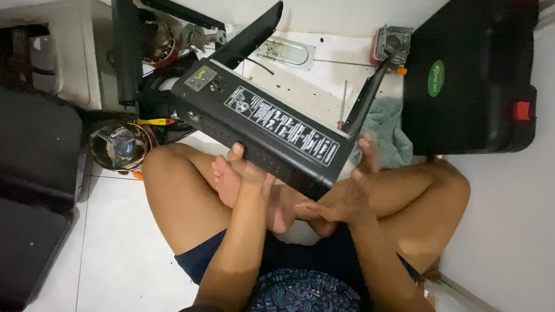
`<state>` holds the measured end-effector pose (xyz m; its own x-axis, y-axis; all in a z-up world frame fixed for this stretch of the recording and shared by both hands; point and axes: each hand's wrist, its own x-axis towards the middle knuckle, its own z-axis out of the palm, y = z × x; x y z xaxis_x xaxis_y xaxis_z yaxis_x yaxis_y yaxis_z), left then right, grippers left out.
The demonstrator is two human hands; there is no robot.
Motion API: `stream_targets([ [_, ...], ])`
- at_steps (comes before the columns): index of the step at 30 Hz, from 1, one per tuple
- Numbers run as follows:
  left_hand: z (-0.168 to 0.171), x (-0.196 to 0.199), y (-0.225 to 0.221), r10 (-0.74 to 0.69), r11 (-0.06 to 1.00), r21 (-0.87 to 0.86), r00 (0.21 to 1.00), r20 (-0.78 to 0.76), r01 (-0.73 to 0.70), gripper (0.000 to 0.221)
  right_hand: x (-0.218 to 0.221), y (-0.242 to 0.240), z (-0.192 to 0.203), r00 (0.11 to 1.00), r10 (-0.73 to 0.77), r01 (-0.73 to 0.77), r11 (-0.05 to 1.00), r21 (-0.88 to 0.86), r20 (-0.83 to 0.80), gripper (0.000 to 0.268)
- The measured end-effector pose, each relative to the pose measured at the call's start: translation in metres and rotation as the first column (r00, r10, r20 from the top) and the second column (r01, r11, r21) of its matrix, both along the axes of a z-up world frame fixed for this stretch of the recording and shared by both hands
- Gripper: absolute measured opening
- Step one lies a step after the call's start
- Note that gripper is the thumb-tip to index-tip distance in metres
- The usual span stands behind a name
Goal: Cleaning an electronic device's outer casing with a cloth and then reassembling it onto the main chassis.
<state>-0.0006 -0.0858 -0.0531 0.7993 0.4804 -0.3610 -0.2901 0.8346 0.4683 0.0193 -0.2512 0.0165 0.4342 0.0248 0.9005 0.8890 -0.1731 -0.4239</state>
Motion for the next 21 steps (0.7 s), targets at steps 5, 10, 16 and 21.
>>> stream_targets([
  [5, 0.033, 0.004, -0.011, -0.104, 0.989, -0.105, 0.995, 0.001, 0.103, 0.051, 0.012, -0.022, -0.014, 1.0, 0.017, -0.017, 0.994, -0.112, -0.001, 0.083],
  [10, 0.086, 0.013, -0.019, -0.14, 0.985, -0.121, 0.981, -0.131, 0.124, 0.048, 0.034, -0.024, -0.007, 0.991, 0.117, -0.121, 0.991, -0.064, -0.069, 0.1],
  [16, 0.161, 0.034, -0.038, -0.076, 0.996, -0.079, 0.923, -0.377, 0.05, 0.072, 0.043, -0.022, 0.011, 0.966, 0.119, -0.14, 0.987, -0.079, -0.23, 0.114],
  [21, 0.183, 0.043, -0.047, -0.065, 0.998, -0.023, 0.897, -0.438, 0.061, 0.093, 0.054, -0.028, -0.009, 0.983, 0.042, -0.056, 0.995, -0.079, -0.177, 0.102],
])
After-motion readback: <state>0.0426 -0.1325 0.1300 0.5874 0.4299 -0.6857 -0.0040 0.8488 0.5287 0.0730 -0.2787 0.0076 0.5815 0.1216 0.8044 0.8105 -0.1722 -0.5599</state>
